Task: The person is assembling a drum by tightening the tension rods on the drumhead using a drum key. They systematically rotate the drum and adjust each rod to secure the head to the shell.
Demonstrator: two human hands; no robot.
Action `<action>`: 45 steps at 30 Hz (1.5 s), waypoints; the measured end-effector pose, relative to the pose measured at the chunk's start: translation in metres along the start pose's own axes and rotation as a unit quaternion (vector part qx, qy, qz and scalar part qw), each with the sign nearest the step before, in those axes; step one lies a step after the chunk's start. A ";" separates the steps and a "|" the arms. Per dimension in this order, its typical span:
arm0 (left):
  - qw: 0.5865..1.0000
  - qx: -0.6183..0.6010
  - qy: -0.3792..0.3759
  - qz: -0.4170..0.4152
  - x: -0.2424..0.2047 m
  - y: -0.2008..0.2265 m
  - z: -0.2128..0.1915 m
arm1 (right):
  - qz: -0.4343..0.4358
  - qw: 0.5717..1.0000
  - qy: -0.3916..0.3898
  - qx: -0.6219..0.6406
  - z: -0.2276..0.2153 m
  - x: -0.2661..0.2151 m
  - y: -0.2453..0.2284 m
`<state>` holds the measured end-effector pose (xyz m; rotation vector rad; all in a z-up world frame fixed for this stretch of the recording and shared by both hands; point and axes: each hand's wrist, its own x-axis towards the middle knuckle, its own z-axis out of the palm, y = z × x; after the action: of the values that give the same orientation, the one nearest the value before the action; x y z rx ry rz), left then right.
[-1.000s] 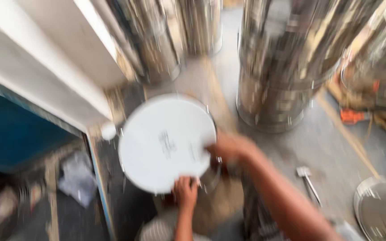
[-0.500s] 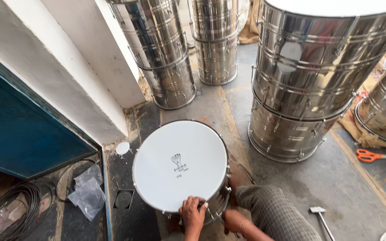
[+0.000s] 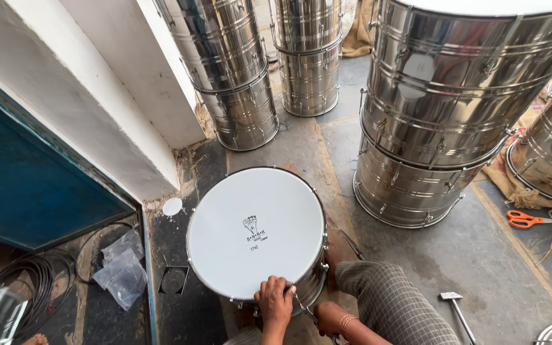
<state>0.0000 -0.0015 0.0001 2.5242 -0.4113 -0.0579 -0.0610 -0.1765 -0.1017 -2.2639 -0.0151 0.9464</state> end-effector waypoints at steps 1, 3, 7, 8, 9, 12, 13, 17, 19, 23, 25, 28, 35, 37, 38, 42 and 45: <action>1.000 0.006 -0.001 0.007 0.001 -0.002 0.004 | -0.013 1.000 0.007 -0.006 0.001 0.000 0.001; 0.999 0.026 0.002 0.028 0.001 -0.011 0.013 | -0.067 0.990 -0.007 -0.121 0.009 0.003 -0.001; 0.978 0.076 0.108 0.165 -0.005 -0.033 0.037 | -0.099 0.983 -0.033 -0.149 0.021 0.023 0.002; 0.945 0.103 0.217 0.221 -0.001 -0.035 0.042 | -0.040 0.999 -0.004 0.014 0.025 0.023 0.008; 0.979 0.086 0.110 0.146 0.004 -0.035 0.042 | 0.008 0.990 0.023 0.141 0.026 0.022 0.012; 0.994 0.049 0.045 0.086 0.004 -0.024 0.031 | 0.068 0.942 0.029 0.327 0.041 0.022 0.003; 0.993 0.054 0.055 0.090 0.003 -0.020 0.027 | 0.076 0.926 0.030 0.369 0.044 0.025 -0.003; 0.994 0.023 0.063 0.087 0.001 -0.012 0.014 | 0.111 0.855 -0.023 0.507 0.056 0.032 -0.018; 0.995 0.017 0.059 0.080 0.000 -0.009 0.012 | 0.134 0.821 -0.012 0.555 0.060 0.036 -0.026; 0.995 0.020 0.052 0.079 0.002 -0.010 0.012 | 0.147 0.774 0.027 0.615 0.066 0.047 -0.043; 0.995 0.015 0.054 0.082 0.002 -0.012 0.013 | 0.138 0.767 0.066 0.623 0.069 0.049 -0.053; 0.994 0.020 0.064 0.091 0.000 -0.015 0.016 | 0.124 0.731 0.119 0.661 0.081 0.055 -0.068; 0.990 -0.004 0.082 0.111 0.001 -0.017 0.018 | -0.018 0.589 0.282 0.757 0.107 0.109 -0.077; 0.991 0.006 0.077 0.106 0.001 -0.017 0.018 | -0.015 0.599 0.275 0.752 0.111 0.108 -0.079; 0.992 0.010 0.076 0.105 0.002 -0.017 0.018 | -0.002 0.619 0.265 0.739 0.111 0.104 -0.077; 0.991 0.000 0.076 0.107 0.004 -0.014 0.015 | 0.071 0.848 0.094 0.517 0.079 0.085 -0.043; 0.993 -0.015 0.064 0.100 0.003 -0.014 0.014 | 0.094 0.969 -0.003 0.229 0.021 0.077 0.002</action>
<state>0.0055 0.0014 -0.0190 2.4281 -0.6033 0.1712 -0.0178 -0.1459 -0.1616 -1.8537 0.3848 0.9400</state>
